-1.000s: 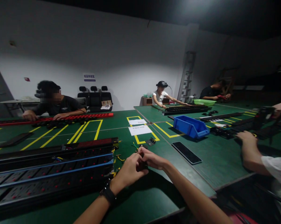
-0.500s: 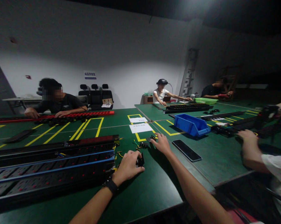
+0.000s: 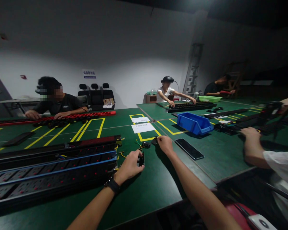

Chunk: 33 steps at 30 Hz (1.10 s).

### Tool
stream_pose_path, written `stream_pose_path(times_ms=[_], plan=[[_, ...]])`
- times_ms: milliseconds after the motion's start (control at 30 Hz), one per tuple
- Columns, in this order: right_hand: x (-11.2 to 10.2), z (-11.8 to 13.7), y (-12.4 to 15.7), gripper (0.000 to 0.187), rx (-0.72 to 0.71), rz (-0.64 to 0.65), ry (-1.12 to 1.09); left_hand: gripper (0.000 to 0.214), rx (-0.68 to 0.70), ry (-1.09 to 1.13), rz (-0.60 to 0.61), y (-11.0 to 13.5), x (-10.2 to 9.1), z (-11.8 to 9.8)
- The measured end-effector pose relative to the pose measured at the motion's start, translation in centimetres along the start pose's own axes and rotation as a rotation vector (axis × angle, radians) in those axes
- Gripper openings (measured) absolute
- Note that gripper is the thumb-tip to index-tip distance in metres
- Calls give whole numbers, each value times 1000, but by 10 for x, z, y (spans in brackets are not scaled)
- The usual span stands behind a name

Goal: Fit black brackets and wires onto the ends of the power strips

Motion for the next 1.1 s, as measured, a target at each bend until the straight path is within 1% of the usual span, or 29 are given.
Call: stream_pose_path(times_ms=[100, 167, 267, 333, 400, 500, 567, 633, 767, 867, 933, 1000, 1100], plan=[[-21, -6, 3, 25, -20, -140, -306, 33, -2, 12, -3, 3, -2, -1], [-27, -3, 6, 25, -82, -155, -558, 34, -12, 13, 4, 6, -4, -1], [-23, 17, 16, 29, -196, -34, -872, 37, -20, 28, 22, 8, -6, -2], [-20, 38, 27, 31, -286, 49, -969, 40, -26, 42, 39, 9, -6, -1], [-22, 58, 39, 33, -377, 74, -983, 43, -39, 47, 51, 10, -6, 2], [-23, 82, 56, 39, -481, 92, -911, 48, -68, 45, 50, 10, -3, 7], [-22, 91, 63, 44, -509, 83, -826, 51, -84, 54, 36, 10, -2, 9], [-25, 95, 68, 46, -528, 44, -753, 58, -103, 79, 13, 10, -1, 11], [-32, 101, 82, 37, -597, -26, -679, 85, -168, 131, -10, 10, 2, 18], [-38, 111, 102, 30, -682, -55, -608, 100, -165, 158, 2, 11, 5, 21], [-38, 119, 117, 28, -740, -38, -586, 103, -143, 154, 5, 11, 5, 21], [-36, 127, 127, 27, -779, -3, -599, 102, -131, 126, 1, 10, 5, 21], [-31, 134, 131, 23, -778, 35, -648, 98, -131, 84, 0, 10, 4, 20]])
Point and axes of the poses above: each hand's wrist, its own y-axis away from the middle knuckle, its own x-axis out of the palm, z = x × y, the point moved 10 cm from there along -y, towards the middle knuckle, and after that the axes turned 9 degrees about z, right-handed, at the moved point
